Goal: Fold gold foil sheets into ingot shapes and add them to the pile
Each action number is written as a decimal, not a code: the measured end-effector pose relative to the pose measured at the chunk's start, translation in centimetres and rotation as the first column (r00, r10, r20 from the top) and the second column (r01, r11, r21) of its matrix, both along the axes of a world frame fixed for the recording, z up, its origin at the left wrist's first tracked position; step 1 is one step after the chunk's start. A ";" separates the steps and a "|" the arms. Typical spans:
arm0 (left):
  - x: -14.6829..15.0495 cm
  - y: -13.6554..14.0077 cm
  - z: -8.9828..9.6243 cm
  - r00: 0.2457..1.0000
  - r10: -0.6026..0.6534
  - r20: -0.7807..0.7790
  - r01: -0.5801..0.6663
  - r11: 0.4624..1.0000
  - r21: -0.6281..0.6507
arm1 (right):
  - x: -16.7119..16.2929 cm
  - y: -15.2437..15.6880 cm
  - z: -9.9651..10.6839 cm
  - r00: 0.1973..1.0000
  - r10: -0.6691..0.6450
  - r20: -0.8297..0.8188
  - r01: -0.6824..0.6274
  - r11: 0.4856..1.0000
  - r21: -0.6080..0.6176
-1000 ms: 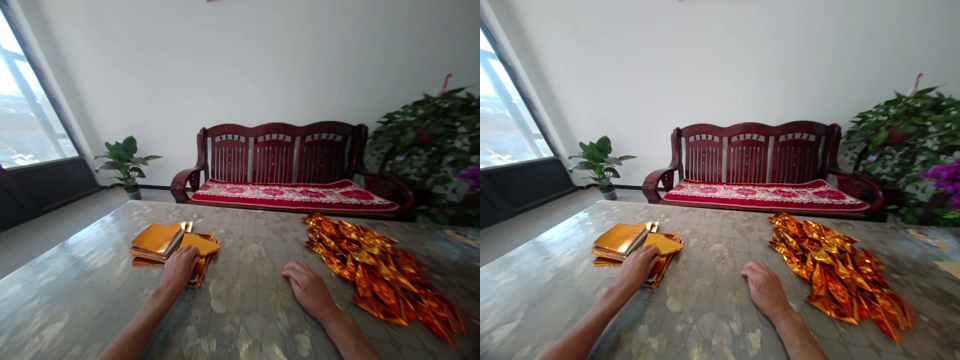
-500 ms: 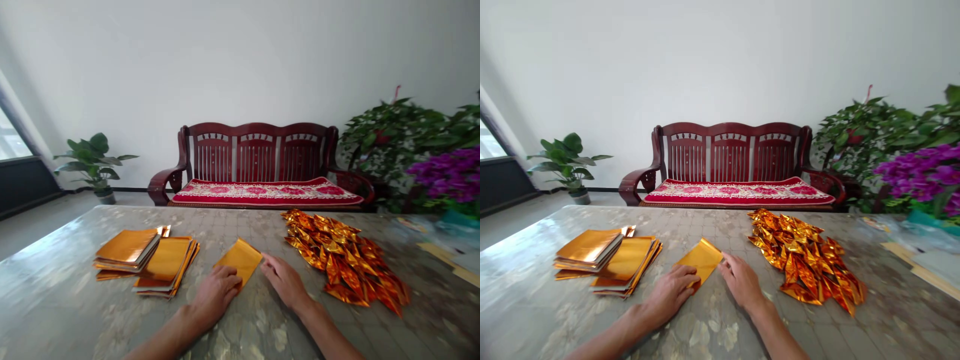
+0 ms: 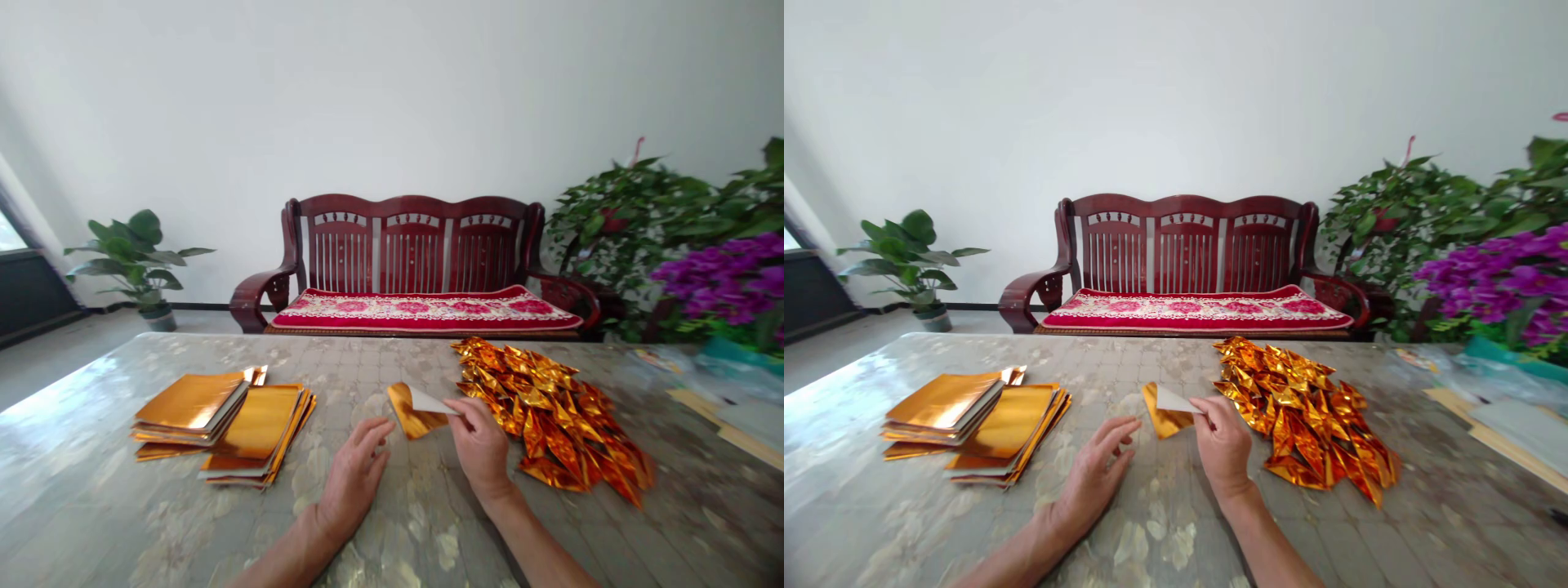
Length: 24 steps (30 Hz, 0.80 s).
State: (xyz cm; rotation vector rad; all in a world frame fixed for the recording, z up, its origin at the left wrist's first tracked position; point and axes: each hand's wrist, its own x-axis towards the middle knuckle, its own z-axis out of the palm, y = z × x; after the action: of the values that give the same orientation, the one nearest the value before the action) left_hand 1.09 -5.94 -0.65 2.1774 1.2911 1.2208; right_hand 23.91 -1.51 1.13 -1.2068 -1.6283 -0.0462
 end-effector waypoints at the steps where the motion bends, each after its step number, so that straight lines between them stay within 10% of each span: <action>1: 0.0 0.0 0.0 0.999 0.019 0.039 -0.021 0.999 0.039 | 0.0 -0.4 0.3 0.999 0.034 0.037 -0.039 0.992 0.122; 4: -0.1 -0.2 0.0 0.995 0.033 0.092 -0.043 0.992 0.115 | -0.4 -1.7 1.2 0.959 0.111 0.261 -0.186 0.941 0.282; 11: -0.9 0.3 -0.5 0.992 0.046 -0.113 -0.045 0.999 0.011 | -1.7 -2.2 0.6 0.788 0.204 0.581 -0.233 0.972 -0.025; 24: -1.4 0.2 1.9 0.921 -0.032 -0.389 -0.023 0.990 -0.136 | -0.2 -1.8 1.0 0.801 0.444 0.401 -0.230 0.848 -0.477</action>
State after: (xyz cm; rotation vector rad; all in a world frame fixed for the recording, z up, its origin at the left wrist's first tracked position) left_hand -0.28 -5.75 1.26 2.3953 1.4673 0.6853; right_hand 23.72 -3.32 2.16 -1.2450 -2.3967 0.2485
